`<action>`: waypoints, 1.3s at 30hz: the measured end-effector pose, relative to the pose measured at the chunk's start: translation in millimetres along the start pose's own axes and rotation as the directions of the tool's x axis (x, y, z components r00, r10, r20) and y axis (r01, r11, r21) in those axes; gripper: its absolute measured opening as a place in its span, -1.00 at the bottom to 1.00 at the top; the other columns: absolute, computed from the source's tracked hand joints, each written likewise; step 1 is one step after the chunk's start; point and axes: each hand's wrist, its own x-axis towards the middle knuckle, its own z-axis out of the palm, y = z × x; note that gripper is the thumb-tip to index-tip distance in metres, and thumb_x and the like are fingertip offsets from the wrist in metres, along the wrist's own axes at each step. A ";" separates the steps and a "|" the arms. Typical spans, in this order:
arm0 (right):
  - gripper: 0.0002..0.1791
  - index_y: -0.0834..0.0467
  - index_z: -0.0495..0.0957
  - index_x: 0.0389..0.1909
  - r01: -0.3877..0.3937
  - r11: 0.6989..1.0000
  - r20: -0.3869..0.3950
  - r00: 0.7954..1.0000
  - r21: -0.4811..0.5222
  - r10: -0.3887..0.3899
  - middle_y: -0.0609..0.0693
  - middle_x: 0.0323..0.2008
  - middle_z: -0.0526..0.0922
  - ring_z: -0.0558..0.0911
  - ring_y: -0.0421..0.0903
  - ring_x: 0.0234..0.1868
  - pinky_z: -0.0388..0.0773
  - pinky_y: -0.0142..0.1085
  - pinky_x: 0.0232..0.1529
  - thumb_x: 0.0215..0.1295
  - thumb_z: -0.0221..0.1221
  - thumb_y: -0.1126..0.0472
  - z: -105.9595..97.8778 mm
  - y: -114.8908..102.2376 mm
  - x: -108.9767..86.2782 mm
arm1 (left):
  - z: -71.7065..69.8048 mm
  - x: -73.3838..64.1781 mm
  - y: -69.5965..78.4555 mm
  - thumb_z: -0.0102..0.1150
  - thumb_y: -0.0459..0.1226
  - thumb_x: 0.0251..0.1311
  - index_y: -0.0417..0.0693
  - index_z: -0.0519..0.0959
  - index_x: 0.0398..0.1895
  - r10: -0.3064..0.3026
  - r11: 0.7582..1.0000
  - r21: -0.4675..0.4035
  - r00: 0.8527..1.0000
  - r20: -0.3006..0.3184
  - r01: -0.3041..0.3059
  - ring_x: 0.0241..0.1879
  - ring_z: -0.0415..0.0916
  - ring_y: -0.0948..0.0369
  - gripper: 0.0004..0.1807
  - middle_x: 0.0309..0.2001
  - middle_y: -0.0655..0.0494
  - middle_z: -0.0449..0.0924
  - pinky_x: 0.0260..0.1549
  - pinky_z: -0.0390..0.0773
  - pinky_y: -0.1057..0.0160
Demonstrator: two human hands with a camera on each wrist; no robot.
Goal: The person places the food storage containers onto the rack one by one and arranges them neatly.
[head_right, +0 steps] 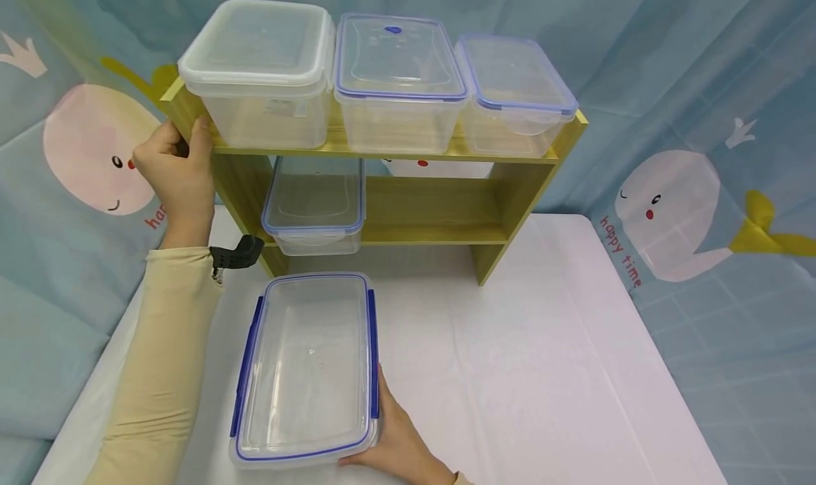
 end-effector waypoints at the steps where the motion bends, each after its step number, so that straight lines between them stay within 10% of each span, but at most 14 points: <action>1: 0.50 -0.03 -0.41 0.48 0.019 1.000 0.001 1.000 0.005 -0.019 0.07 0.45 -0.03 0.22 0.17 0.34 0.19 0.13 0.21 -0.33 0.51 -0.10 0.9 0.4 0.5 | 0.2 0.0 -0.3 0.20 -0.32 0.11 -0.32 0.55 -0.60 -0.008 1.000 0.002 1.000 -0.001 0.008 -0.64 0.28 0.38 -0.77 -0.65 0.33 0.37 -0.58 0.22 0.48; 8: 0.47 -0.09 -0.35 0.49 0.050 0.999 0.022 0.998 0.010 -0.050 0.00 0.44 0.03 0.22 0.09 0.35 0.21 0.05 0.23 -0.35 0.52 -0.11 6.0 2.9 1.4 | 0.1 -0.7 -0.9 0.19 -0.33 0.11 -0.55 0.54 -0.47 -0.031 0.999 0.019 1.000 -0.005 0.031 -0.63 0.28 0.38 -0.70 -0.63 0.32 0.38 -0.57 0.23 0.48; 39: 0.29 -0.03 -0.16 0.48 0.007 0.999 0.002 1.000 0.042 -0.007 0.06 0.38 0.19 0.28 0.07 0.32 0.21 -0.03 0.26 -0.21 0.48 -0.07 8.2 14.3 -0.2 | 0.3 0.0 -1.5 0.19 -0.33 0.10 -0.30 0.54 -0.61 -0.021 1.000 0.013 1.000 -0.002 0.021 -0.65 0.26 0.39 -0.78 -0.66 0.32 0.35 -0.59 0.21 0.49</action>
